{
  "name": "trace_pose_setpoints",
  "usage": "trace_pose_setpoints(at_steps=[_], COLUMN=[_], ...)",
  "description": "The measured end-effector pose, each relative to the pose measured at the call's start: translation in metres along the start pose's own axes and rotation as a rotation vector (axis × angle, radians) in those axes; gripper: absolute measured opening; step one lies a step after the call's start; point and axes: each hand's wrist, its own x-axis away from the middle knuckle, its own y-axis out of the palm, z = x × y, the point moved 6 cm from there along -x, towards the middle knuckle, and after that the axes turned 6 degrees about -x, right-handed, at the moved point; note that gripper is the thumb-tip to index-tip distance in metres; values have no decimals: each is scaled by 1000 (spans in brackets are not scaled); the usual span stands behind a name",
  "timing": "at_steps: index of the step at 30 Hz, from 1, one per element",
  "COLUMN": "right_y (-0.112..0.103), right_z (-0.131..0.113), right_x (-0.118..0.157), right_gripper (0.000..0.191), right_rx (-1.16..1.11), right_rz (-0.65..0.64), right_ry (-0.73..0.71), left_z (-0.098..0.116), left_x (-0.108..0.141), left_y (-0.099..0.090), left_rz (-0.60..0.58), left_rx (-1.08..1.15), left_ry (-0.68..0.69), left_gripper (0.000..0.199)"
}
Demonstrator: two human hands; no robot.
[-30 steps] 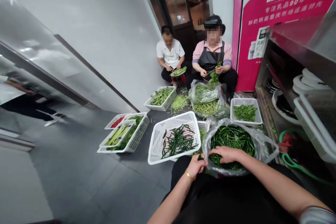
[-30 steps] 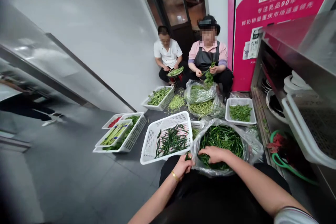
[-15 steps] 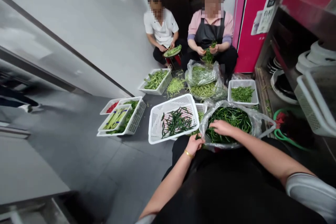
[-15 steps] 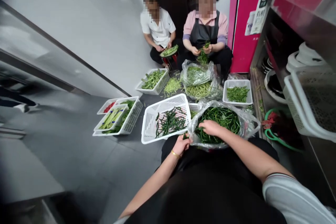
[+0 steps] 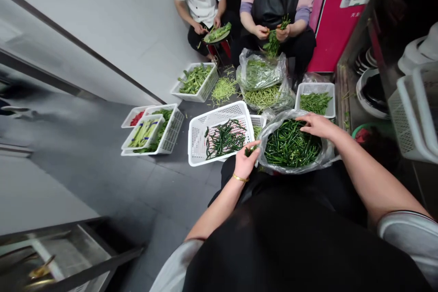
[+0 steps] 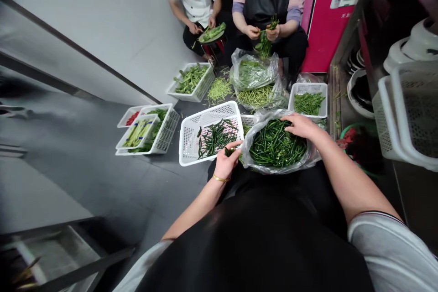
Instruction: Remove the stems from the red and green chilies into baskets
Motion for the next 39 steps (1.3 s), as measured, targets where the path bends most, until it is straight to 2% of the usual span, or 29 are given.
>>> trace_pose_setpoints(at_steps=[3,4,5,7,10,11,13,14,16,19,22,25,27,29,32,35,37,39], right_y=[-13,-10,-5,15,49,56,61,58,44,33,42,59,70,74,66,56,50,47], right_z=[-6,-9,-13,-23,-34,-36,-36,-36,-39,-46,-52,-43,-35,-36,-48,-46,-36,-28], right_x=[31,40,48,57,51,46,36,32,30,41,49,44,37,33,39,59,69,70], right_gripper=[29,28,28,29,31,30,24,20,14,16,27,36,39,38,32,31,32,36], right_rx=[79,103,125,166,261,299,335,313,156,-318,-737,-883,-826,-591,-73,174,172,56], right_rz=[77,83,76,40,-64,-101,-139,-127,-51,3,-6,1,-57,-78,66,193,228,234], right_ry=[37,60,84,127,211,243,287,293,271,234,245,353,424,371,203,244,310,356], left_z=[11,8,3,-8,-10,-6,7,15,29,31,15,-7,-22,-32,-41,-48,-50,-49], left_x=[-9,-18,-31,-59,-81,-80,-68,-58,-36,-20,-30,-50,-58,-58,-49,-39,-35,-33], left_y=[38,45,46,29,-14,-25,-31,-27,-6,40,83,108,117,120,114,103,95,90], left_rz=[-270,-303,-280,-107,168,207,183,136,18,-164,-314,-387,-444,-502,-536,-502,-454,-426], left_rx=[-195,-271,-343,-462,-484,-445,-340,-291,-223,-149,-56,4,21,28,98,194,223,234], left_ry=[133,136,118,37,-25,-7,75,128,212,200,104,-65,-237,-382,-494,-513,-471,-400], left_gripper=[29,25,22,19,18,16,13,14,16,23,25,27,27,24,22,24,26,29])
